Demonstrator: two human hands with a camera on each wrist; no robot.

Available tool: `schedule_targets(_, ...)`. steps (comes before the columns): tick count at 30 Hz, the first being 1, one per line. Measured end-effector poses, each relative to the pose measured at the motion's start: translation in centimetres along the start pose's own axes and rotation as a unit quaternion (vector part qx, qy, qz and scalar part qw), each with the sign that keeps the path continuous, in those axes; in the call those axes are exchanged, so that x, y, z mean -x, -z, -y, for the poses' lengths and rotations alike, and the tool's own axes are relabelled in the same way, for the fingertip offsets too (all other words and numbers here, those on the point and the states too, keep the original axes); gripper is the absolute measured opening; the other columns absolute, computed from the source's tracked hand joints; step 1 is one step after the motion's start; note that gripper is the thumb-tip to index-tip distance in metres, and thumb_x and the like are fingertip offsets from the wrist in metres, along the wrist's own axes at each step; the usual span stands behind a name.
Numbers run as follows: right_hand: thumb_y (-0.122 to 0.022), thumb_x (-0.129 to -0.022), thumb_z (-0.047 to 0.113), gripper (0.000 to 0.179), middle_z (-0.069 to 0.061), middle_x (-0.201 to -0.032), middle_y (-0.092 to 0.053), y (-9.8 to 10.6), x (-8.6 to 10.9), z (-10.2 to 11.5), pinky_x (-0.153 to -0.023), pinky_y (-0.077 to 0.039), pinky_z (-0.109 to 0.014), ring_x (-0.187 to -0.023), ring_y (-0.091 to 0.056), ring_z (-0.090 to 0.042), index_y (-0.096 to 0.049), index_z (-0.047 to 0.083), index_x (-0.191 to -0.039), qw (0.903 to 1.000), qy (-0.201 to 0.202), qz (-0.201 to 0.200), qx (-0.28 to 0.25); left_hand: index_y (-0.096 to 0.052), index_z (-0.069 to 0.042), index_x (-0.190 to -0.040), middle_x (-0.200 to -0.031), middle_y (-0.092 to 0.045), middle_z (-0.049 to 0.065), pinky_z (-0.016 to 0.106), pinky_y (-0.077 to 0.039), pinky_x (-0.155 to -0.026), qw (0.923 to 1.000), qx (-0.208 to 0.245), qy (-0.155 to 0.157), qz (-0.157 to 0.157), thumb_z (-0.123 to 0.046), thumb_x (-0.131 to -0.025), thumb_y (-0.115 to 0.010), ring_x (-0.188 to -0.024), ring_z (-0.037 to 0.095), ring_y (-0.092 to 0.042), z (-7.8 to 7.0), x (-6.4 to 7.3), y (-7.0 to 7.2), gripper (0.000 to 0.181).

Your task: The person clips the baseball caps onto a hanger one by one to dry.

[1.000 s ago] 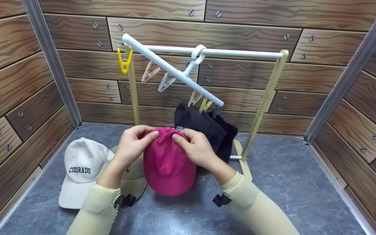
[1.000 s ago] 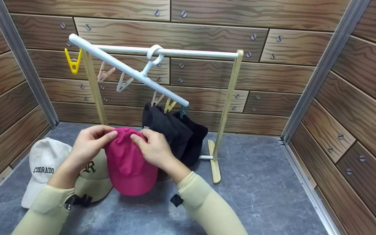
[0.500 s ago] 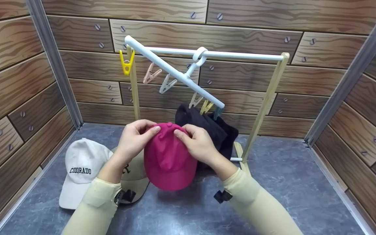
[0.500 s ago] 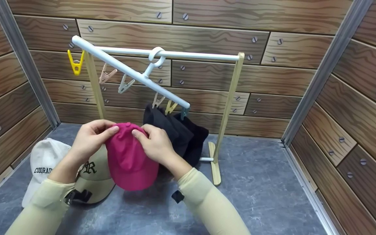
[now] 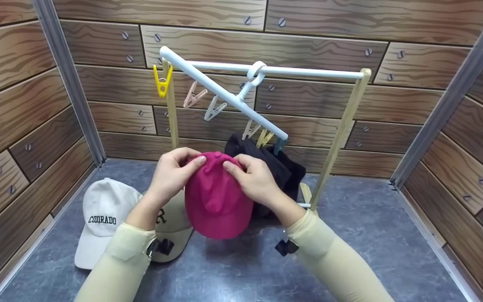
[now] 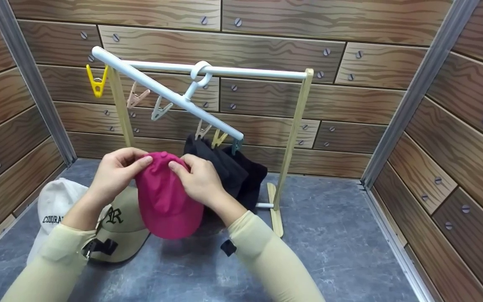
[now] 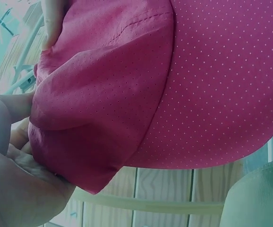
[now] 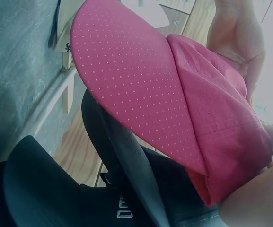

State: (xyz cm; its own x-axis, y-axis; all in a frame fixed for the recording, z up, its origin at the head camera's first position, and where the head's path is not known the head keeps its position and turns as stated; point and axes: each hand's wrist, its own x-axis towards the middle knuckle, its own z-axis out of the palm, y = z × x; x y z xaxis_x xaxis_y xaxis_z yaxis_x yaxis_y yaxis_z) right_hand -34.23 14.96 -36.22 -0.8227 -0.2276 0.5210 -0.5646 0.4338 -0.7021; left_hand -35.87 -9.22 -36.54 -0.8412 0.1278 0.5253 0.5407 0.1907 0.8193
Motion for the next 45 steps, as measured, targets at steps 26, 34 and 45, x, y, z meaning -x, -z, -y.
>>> schedule_targets(26,-0.074,-0.110,0.027,0.026,0.011,-0.071,-0.056,0.7,-1.3,1.2,-0.065,-0.045,-0.027,-0.070,-0.054,-0.009,-0.075,0.009,-0.091,0.9996,0.016,-0.002,0.023,-0.083,-0.005,-0.105,-0.086,-0.072,0.008,0.022,-0.050,-0.066,0.9988,-0.037,-0.022,-0.021,-0.015,-0.105,-0.080,-0.077,0.015,-0.062,-1.4,-1.1,0.1,0.010)
schedule_targets(34,-0.073,-0.110,0.027,0.027,0.011,-0.070,-0.055,0.5,-1.5,1.4,-0.064,-0.044,-0.027,-0.069,-0.053,-0.006,-0.074,0.009,-0.090,0.9997,0.011,-0.002,0.020,-0.083,-0.004,-0.104,-0.091,-0.076,0.009,0.021,-0.050,-0.069,0.9983,-0.039,-0.029,-0.032,-0.012,-0.104,-0.081,-0.078,0.012,-0.063,-1.8,-1.3,0.3,0.008)
schedule_targets(45,-0.074,-0.110,0.028,0.026,0.011,-0.073,-0.057,0.4,-1.7,1.5,-0.065,-0.045,-0.026,-0.069,-0.054,-0.005,-0.076,0.009,-0.093,0.9997,0.003,-0.002,0.026,-0.083,-0.001,-0.103,-0.097,-0.079,0.013,0.019,-0.053,-0.069,0.9979,-0.012,-0.038,-0.050,-0.007,-0.105,-0.078,-0.080,0.009,-0.066,-1.9,-1.2,-0.2,0.008)
